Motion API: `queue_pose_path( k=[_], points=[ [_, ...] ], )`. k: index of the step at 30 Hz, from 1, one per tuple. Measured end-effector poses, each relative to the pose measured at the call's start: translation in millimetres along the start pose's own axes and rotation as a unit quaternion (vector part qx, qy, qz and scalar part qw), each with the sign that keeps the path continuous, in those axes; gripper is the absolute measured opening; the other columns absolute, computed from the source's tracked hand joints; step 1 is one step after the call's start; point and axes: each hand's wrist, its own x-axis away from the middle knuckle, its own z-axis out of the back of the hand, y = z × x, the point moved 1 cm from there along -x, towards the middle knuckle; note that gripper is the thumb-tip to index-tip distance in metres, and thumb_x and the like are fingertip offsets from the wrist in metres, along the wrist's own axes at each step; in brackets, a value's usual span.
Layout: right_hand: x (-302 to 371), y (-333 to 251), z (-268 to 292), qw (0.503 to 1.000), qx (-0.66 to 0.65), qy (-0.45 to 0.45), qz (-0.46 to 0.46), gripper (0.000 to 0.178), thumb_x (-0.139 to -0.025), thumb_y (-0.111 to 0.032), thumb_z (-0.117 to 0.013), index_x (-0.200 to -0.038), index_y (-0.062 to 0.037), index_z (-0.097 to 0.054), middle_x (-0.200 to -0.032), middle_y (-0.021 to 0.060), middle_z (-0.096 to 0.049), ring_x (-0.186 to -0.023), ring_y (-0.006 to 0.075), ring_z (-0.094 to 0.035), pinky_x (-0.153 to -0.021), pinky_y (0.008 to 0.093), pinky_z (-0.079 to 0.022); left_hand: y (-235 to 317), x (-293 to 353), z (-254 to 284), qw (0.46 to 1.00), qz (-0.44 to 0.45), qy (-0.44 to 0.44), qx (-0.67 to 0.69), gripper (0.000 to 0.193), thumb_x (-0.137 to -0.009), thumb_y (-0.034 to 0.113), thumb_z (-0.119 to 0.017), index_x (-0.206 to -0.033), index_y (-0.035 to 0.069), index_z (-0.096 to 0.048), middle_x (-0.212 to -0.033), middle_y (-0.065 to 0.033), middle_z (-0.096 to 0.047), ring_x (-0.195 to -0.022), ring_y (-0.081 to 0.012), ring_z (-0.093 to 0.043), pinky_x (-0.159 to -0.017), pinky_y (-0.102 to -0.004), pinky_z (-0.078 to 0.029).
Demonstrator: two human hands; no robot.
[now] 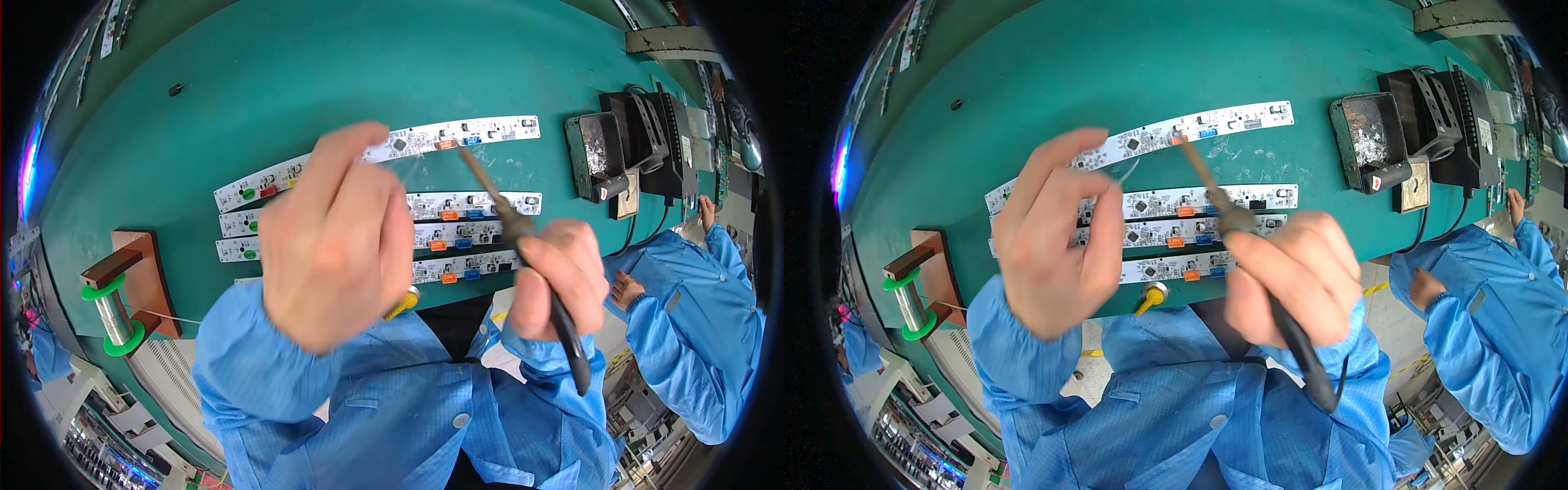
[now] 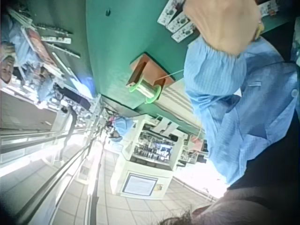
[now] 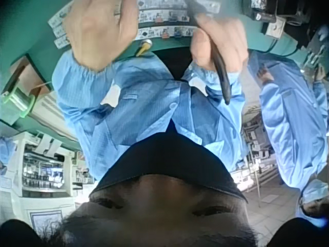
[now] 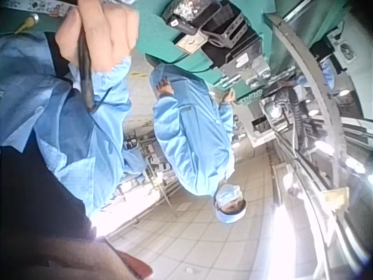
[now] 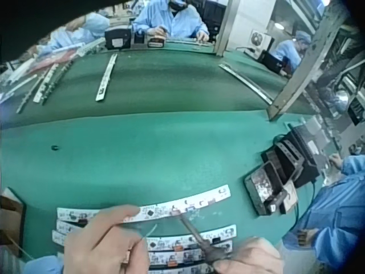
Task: Soldering electronic components onto long white LED circuit board strips at an assembly station.
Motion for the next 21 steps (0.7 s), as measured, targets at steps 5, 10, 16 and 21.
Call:
queue_pose_path(
  k=[5,10,16,21],
  points=[
    [59.9,12.8,38.9,0.969,0.161,0.188,-0.010,0.049,-0.101,-0.035,-0.054,-0.125,0.0071,-0.056,-0.104,0.0249,-0.062,-0.087,0.0318,-0.061,-0.074,0.0421,-0.050,33.9,48.3,20.3,0.994,-0.034,-0.057,0.092,0.013,-0.069,-0.005,-0.069,-0.079,-0.002,-0.062,-0.104,-0.0176,-0.067,-0.068,-0.0247,-0.066,-0.054,-0.0333,-0.052],
    [100.7,33.8,53.1,0.949,0.210,0.091,-0.215,0.039,-0.100,-0.012,-0.054,-0.133,0.0086,-0.054,-0.120,0.0226,-0.062,-0.110,0.0301,-0.062,-0.096,0.0398,-0.047,33.3,87.3,-6.6,0.992,-0.046,-0.067,0.097,0.017,-0.064,-0.005,-0.072,-0.079,-0.001,-0.065,-0.102,-0.0176,-0.070,-0.067,-0.0251,-0.067,-0.056,-0.0308,-0.052],
    [95.9,26.8,37.4,0.967,0.111,0.133,-0.187,0.045,-0.104,-0.025,-0.052,-0.135,0.0075,-0.051,-0.116,0.0264,-0.068,-0.102,0.0274,-0.064,-0.091,0.0395,-0.051,24.8,103.9,-3.9,0.990,-0.096,0.029,0.095,0.019,-0.068,-0.005,-0.071,-0.086,-0.006,-0.066,-0.101,-0.0180,-0.067,-0.076,-0.0278,-0.066,-0.063,-0.0352,-0.054],
    [89.4,20.0,16.0,0.979,0.067,0.077,-0.179,0.043,-0.098,-0.007,-0.061,-0.138,0.0033,-0.050,-0.127,0.0280,-0.062,-0.103,0.0248,-0.063,-0.094,0.0388,-0.050,-13.0,116.6,63.5,0.986,0.066,0.138,-0.061,0.022,-0.077,-0.010,-0.066,-0.099,-0.006,-0.070,-0.097,-0.0177,-0.069,-0.081,-0.0257,-0.068,-0.067,-0.0343,-0.055]
  ],
)
